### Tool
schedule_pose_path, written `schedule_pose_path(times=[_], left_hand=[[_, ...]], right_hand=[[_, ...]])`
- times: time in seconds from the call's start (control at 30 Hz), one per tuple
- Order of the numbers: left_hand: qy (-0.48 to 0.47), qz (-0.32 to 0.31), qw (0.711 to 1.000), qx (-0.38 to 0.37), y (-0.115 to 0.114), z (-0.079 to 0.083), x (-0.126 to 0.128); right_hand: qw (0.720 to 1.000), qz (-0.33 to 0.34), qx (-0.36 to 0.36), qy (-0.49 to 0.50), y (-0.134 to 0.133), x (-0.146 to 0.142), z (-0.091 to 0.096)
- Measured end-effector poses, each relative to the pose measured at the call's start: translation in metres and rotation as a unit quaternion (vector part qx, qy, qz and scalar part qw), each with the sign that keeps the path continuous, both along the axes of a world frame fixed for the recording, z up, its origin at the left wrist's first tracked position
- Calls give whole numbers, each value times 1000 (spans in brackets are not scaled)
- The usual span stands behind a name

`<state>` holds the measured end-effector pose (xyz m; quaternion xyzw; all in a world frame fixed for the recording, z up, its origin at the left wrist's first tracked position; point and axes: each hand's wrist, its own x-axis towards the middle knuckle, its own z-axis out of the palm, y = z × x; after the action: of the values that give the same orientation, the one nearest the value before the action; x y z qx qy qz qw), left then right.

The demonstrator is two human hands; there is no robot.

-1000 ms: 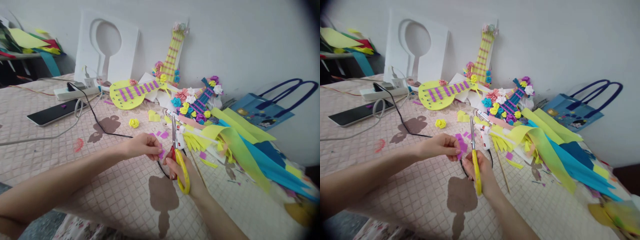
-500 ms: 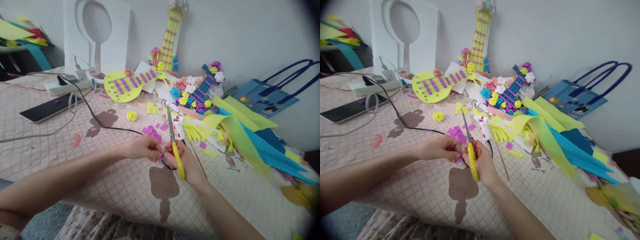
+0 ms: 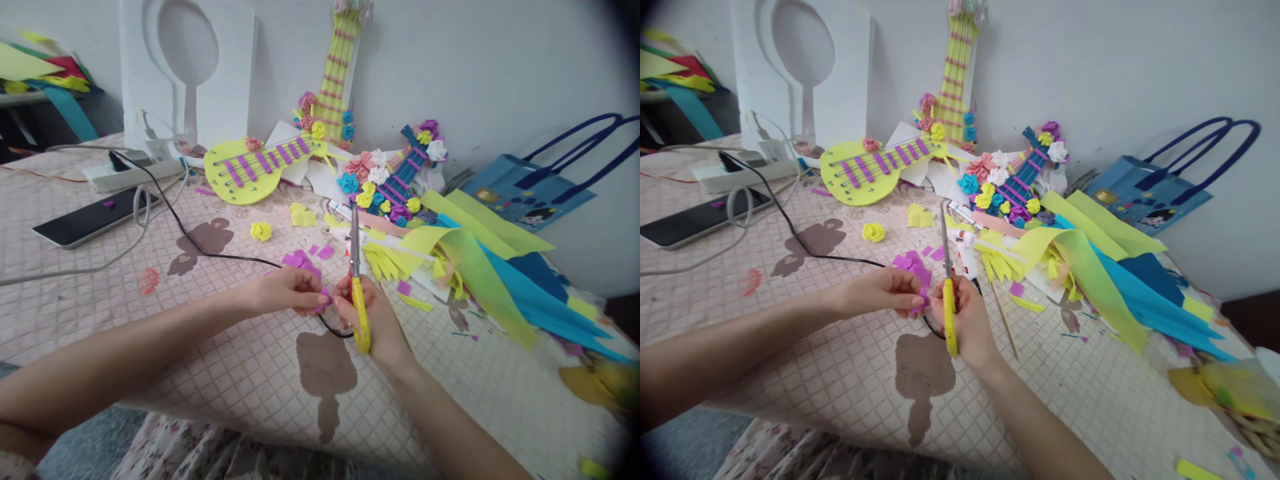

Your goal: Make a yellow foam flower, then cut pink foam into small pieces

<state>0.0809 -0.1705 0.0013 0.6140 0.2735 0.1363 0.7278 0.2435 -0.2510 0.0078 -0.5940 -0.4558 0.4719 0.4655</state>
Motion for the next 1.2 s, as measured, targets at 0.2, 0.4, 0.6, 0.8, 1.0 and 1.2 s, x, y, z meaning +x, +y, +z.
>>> schedule_pose_path(times=[0.2, 0.4, 0.6, 0.8, 1.0, 1.2], left_hand=[[-13, 16, 1000, -13, 4, 2, -3], [-53, 50, 997, -14, 17, 17, -12], [-96, 99, 990, -23, 24, 25, -18], [-110, 125, 986, -31, 28, 25, -22], [-101, 138, 985, -19, 27, 28, -22], [-103, 141, 985, -15, 27, 27, -22]], right_hand=[[999, 16, -2, 28, -2, 0, 0], [993, 115, 3, -23, -9, 7, -1], [984, 154, -21, -88, -9, 10, -9], [976, 156, 8, -154, -8, 4, -1], [974, 159, 0, -161, -10, 3, 4], [969, 169, -6, -182, -11, 6, -1]])
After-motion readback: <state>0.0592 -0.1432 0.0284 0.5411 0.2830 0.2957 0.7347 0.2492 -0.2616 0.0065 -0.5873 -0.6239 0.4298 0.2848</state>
